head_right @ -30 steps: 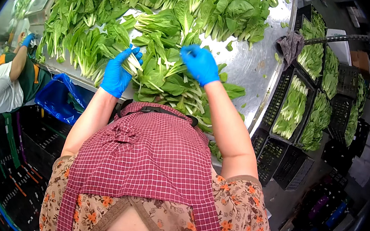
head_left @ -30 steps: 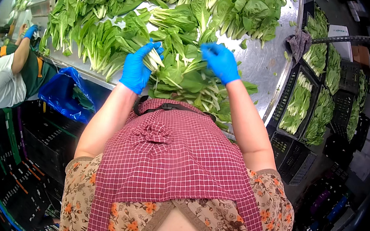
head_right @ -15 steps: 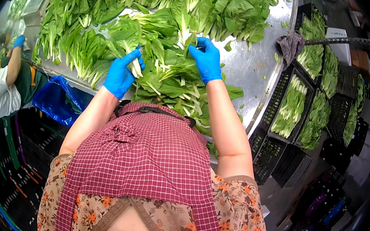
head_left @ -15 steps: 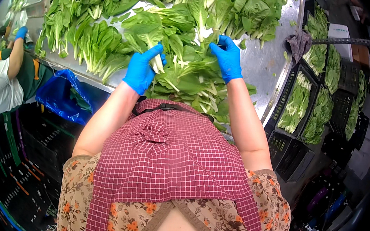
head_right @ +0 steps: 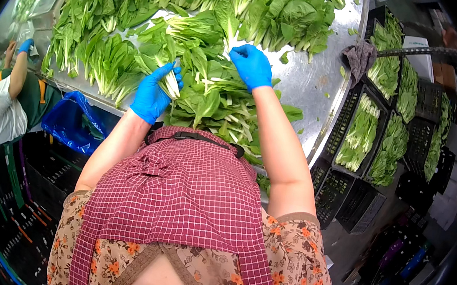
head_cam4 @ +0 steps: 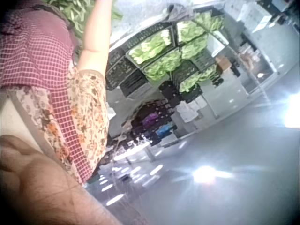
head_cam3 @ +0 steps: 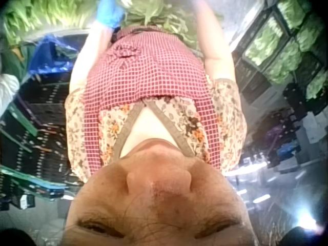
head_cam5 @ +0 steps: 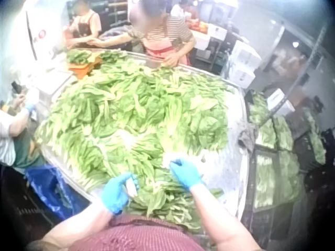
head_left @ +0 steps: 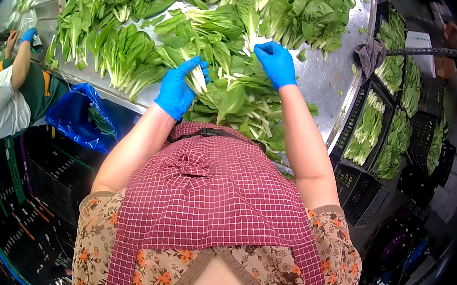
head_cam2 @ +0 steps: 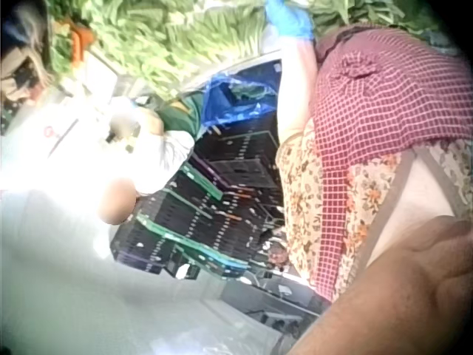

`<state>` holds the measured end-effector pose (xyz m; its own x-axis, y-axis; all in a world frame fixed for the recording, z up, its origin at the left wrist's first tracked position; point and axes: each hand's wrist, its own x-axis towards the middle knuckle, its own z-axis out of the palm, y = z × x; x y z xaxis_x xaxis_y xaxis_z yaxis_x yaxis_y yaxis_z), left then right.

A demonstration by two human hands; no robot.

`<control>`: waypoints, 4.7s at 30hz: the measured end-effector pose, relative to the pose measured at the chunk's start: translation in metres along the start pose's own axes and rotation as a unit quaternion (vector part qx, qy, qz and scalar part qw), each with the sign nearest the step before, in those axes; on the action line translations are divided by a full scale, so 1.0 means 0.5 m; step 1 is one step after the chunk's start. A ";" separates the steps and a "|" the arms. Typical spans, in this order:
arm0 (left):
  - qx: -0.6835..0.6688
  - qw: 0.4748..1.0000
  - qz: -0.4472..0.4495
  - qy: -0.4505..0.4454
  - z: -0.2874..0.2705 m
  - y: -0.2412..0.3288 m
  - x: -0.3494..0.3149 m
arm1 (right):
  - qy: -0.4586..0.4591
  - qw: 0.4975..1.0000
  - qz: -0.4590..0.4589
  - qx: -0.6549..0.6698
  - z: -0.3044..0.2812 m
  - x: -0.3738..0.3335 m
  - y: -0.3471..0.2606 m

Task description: The person picks up bunches of bok choy from a large pile on a metal table, removes individual leaves by hand, and places the sorted vegetables into a blue bin.

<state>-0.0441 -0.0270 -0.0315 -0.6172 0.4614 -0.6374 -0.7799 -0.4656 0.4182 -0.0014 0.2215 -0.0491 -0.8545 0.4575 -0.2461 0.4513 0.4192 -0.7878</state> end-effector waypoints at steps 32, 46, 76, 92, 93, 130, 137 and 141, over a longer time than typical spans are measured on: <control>0.061 0.986 0.151 -0.035 0.077 -0.023 -0.028 | -0.118 0.899 0.066 0.417 0.077 -0.177 -0.101; -0.010 0.992 0.099 -0.076 0.040 -0.026 -0.047 | -0.130 0.905 0.030 0.404 0.079 -0.206 -0.123; 0.654 0.644 0.341 0.203 -0.264 0.142 -0.033 | -0.129 0.889 -0.288 -0.331 0.098 -0.201 -0.011; 0.828 0.461 0.293 0.130 -0.164 0.240 -0.145 | -0.033 0.932 -0.214 -0.290 -0.052 -0.255 0.002; 0.805 0.460 0.356 0.114 -0.140 0.246 -0.140 | 0.000 0.935 -0.221 -0.277 -0.046 -0.255 -0.016; 0.438 0.887 0.111 0.097 -0.009 -0.015 0.078 | -0.038 0.916 0.119 0.381 0.047 -0.131 -0.044; 0.458 0.867 0.187 -0.053 0.042 -0.037 0.001 | -0.035 0.920 0.016 0.390 0.076 -0.173 -0.029; 0.352 0.931 0.052 -0.080 0.062 -0.039 -0.027 | 0.008 0.982 -0.174 0.070 0.065 -0.198 -0.078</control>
<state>-0.0240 -0.0007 -0.0109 -0.6562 0.5742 -0.4896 -0.5559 0.0708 0.8282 0.0573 0.1344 -0.0123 -0.9460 0.3185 0.0603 0.0913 0.4403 -0.8932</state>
